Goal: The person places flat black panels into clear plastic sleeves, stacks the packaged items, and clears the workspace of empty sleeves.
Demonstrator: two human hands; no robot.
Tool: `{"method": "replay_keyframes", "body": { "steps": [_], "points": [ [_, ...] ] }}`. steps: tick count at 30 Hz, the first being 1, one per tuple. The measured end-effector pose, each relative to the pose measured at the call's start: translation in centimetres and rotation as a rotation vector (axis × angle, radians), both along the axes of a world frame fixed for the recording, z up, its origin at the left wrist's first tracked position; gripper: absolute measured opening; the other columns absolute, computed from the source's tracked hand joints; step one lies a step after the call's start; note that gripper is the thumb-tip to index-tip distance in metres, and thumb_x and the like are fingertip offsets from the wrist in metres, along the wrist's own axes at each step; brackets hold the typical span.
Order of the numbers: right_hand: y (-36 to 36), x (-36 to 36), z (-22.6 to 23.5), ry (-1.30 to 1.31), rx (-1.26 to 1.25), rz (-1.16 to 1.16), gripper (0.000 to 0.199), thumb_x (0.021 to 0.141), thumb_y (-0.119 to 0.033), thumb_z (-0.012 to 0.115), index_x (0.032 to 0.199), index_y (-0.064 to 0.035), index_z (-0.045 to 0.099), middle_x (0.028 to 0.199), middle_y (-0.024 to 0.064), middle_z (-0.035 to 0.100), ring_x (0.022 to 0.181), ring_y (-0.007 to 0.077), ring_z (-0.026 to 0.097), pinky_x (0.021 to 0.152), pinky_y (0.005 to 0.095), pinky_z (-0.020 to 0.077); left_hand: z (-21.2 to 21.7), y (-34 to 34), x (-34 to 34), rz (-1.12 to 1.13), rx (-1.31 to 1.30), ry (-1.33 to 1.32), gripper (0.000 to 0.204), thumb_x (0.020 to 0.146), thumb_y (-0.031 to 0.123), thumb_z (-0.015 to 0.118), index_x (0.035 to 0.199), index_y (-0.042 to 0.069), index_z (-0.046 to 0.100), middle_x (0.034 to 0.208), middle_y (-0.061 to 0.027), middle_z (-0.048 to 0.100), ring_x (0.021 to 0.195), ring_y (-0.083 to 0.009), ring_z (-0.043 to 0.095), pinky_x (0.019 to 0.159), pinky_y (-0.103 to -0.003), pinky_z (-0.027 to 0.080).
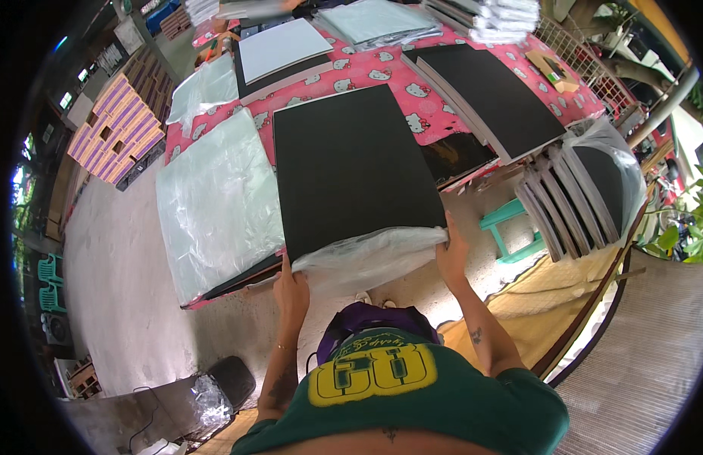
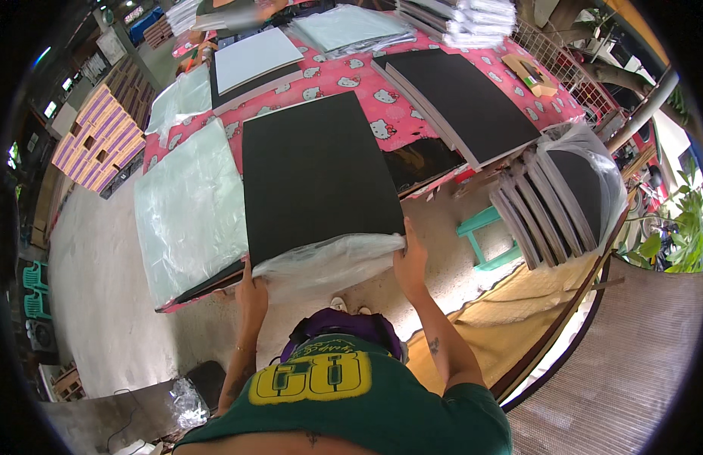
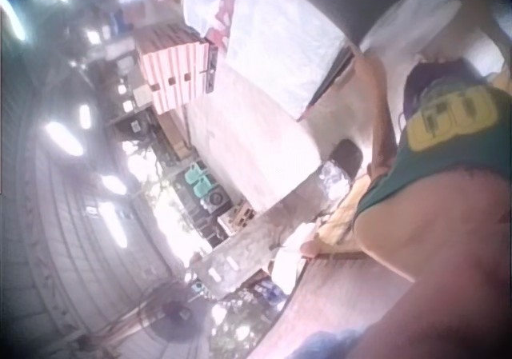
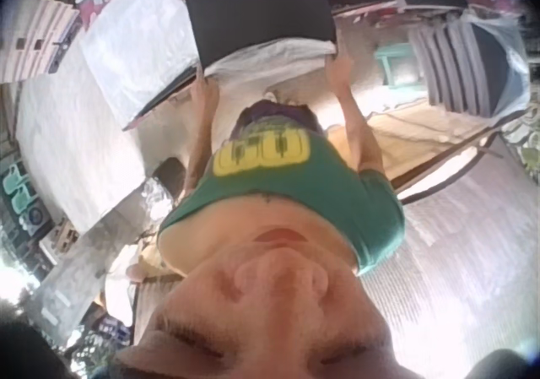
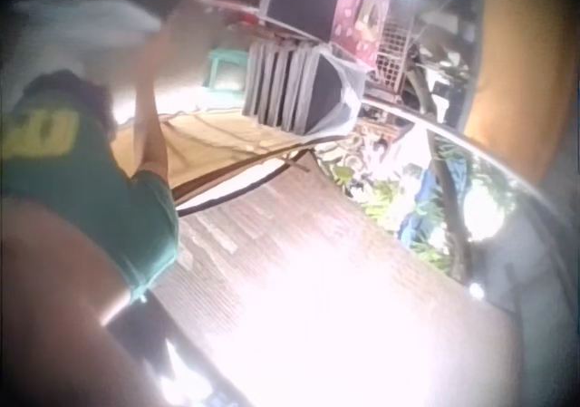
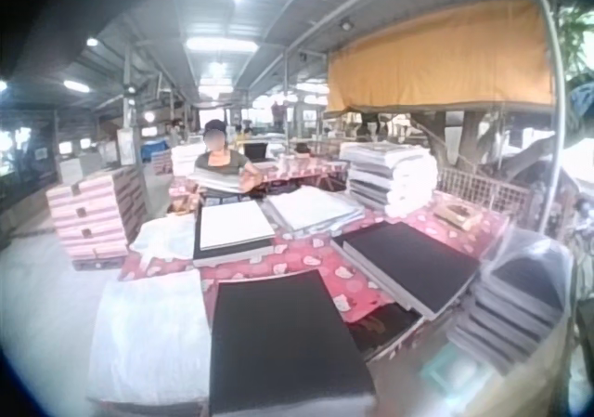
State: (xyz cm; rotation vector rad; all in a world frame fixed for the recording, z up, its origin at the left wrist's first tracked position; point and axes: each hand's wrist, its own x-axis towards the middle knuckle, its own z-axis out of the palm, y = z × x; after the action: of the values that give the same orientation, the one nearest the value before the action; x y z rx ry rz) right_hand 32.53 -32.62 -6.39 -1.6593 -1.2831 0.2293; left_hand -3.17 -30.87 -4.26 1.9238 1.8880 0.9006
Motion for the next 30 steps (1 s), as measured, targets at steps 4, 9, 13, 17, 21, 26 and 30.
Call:
{"method": "replay_keyframes", "body": {
  "steps": [4, 9, 13, 17, 21, 26, 30],
  "points": [
    [-0.3, 1.6, 5.1, 0.441, -0.282, 0.086, 0.034, 0.078, 0.003, 0.055, 0.112, -0.0013, 0.054, 0.084, 0.0132, 0.063, 0.076, 0.0191, 0.063, 0.065, 0.0294, 0.048, 4.8, 0.4, -3.0, 0.018, -0.312, -0.523, 0.047, 0.078, 0.003, 0.058, 0.125, 0.006, 0.05, 0.066, -0.0055, 0.061, 0.063, -0.0147, 0.06, 0.058, -0.028, 0.045],
    [-0.5, 3.2, 18.0, 0.981, -0.181, 0.667, 0.039, 0.075, -0.009, 0.058, 0.113, -0.0031, 0.051, 0.107, 0.0069, 0.056, 0.095, 0.0155, 0.057, 0.078, 0.0243, 0.0469, 17.0, 3.4, -7.1, -0.299, -0.19, -1.228, 0.048, 0.08, 0.014, 0.062, 0.126, 0.008, 0.049, 0.081, -0.0031, 0.062, 0.073, -0.0138, 0.061, 0.059, -0.026, 0.048],
    [5.1, 3.9, 26.1, 1.381, 0.347, 1.201, 0.067, 0.092, -0.02, 0.056, 0.147, -0.0088, 0.021, 0.128, 0.0125, 0.053, 0.115, 0.0273, 0.053, 0.102, 0.0474, 0.0391, 24.2, 9.6, -8.1, -0.354, 0.084, -1.793, 0.047, 0.091, 0.019, 0.057, 0.135, 0.008, 0.043, 0.115, -0.0089, 0.062, 0.096, -0.0233, 0.063, 0.084, -0.041, 0.051],
    [16.6, 2.3, 28.3, 1.433, 0.183, 0.829, 0.021, 0.093, -0.023, 0.056, 0.108, -0.0094, 0.06, 0.099, 0.0019, 0.068, 0.098, 0.0143, 0.061, 0.098, 0.0427, 0.0391, 25.7, 21.0, -6.7, -0.638, 0.181, -1.685, 0.035, 0.095, 0.018, 0.053, 0.129, 0.008, 0.05, 0.125, -0.0085, 0.058, 0.107, -0.0204, 0.059, 0.094, -0.041, 0.047],
    [25.8, 1.2, 20.5, 1.531, 0.08, 0.659, 0.012, 0.095, -0.027, 0.055, 0.095, -0.0175, 0.062, 0.075, -0.0067, 0.061, 0.071, 0.0086, 0.054, 0.094, 0.0413, 0.0393, 14.4, 30.3, -9.0, -0.602, -0.021, -1.78, 0.019, 0.094, 0.015, 0.054, 0.111, 0.008, 0.058, 0.107, -0.0048, 0.065, 0.096, -0.0164, 0.061, 0.081, -0.036, 0.049],
    [29.7, 5.8, 1.4, 1.675, 0.047, 0.533, 0.013, 0.093, -0.025, 0.057, 0.102, -0.0159, 0.06, 0.078, -0.0039, 0.058, 0.071, 0.0138, 0.052, 0.085, 0.042, 0.0448, -1.2, 33.6, -4.9, -0.179, -0.27, -1.894, 0.013, 0.092, 0.014, 0.055, 0.102, 0.008, 0.061, 0.093, -0.0051, 0.063, 0.083, -0.0191, 0.058, 0.083, -0.037, 0.046],
    [28.2, 4.2, -0.6, 1.192, -0.264, 0.018, 0.032, 0.088, -0.018, 0.061, 0.119, -0.0124, 0.054, 0.105, 0.0007, 0.059, 0.077, 0.0129, 0.053, 0.085, 0.0384, 0.0455, -1.0, 28.6, -4.6, 0.038, -0.034, -1.462, 0.021, 0.093, 0.015, 0.055, 0.11, 0.004, 0.059, 0.098, -0.0056, 0.063, 0.093, -0.0169, 0.058, 0.091, -0.037, 0.043]
  ]
}}
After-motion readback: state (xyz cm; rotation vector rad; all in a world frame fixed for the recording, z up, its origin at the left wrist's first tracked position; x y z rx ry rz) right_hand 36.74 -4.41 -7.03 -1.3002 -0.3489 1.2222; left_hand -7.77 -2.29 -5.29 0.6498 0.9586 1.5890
